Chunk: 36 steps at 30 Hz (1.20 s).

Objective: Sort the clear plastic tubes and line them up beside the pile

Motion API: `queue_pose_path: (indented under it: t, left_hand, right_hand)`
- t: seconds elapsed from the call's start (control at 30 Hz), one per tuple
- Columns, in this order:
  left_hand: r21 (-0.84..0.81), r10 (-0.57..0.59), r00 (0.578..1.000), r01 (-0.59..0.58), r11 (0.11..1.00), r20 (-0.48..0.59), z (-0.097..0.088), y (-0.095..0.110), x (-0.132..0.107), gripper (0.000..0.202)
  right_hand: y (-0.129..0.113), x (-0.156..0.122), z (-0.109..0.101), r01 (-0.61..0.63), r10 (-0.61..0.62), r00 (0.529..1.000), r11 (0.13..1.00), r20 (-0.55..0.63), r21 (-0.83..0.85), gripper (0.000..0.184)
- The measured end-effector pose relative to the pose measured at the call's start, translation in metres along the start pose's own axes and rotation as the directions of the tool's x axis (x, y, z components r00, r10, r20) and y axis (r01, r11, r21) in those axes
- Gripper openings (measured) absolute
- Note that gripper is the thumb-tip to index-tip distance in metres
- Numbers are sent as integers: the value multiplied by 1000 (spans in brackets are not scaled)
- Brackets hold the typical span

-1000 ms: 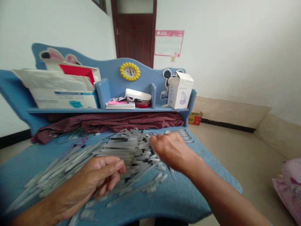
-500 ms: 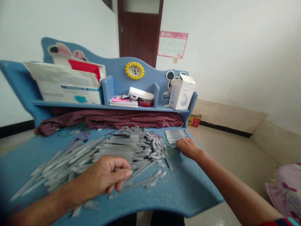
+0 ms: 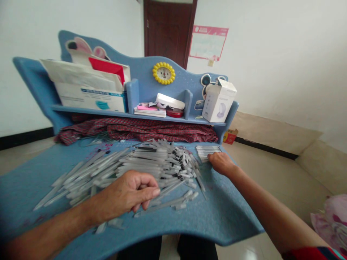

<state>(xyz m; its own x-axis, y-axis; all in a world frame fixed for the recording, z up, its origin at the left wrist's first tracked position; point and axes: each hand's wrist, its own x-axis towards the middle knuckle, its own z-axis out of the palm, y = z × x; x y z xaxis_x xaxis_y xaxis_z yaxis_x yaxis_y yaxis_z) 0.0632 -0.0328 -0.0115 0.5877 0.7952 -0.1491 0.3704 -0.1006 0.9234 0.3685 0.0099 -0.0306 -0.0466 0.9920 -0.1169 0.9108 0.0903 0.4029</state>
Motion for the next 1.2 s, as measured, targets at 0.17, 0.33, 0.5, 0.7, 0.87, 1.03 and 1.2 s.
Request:
queue_pose_path:
  t: [0.17, 0.33, 0.5, 0.7, 0.87, 1.03, 1.2]
  left_hand:
    - [11, 18, 1000, -18, 1000, -6, 0, -1, 1, 21]
    - [72, 48, 999, -47, 996, -13, 1, -2, 1, 18]
    - [242, 113, 994, -112, 964, 9, 2, -4, 0, 18]
    - [578, 320, 940, -329, 746, 122, 4, -10, -4, 17]
    - [793, 446, 844, -479, 378, 297, 10, -15, -9, 14]
    - [839, 454, 822, -486, 246, 343, 17, -17, -11, 12]
    - [867, 505, 806, -456, 200, 308, 23, -27, -8, 15]
  right_hand:
    - [2, -4, -2, -34, 34, 999, 999, 18, 1, 30]
    - [-5, -23, -9, -10, 10, 1000, 999, -12, 38, 24]
    - [-25, -50, -23, 137, -121, 988, 975, -100, 178, 17]
    - [-43, -72, -35, 266, -226, 960, 919, -163, 290, 14]
    - [-48, -80, -33, 320, -272, 943, 896, -191, 308, 13]
    - [-55, -87, -35, 367, -311, 928, 862, -206, 351, 11]
    - [-66, -96, -43, 426, -373, 904, 813, -208, 397, 11]
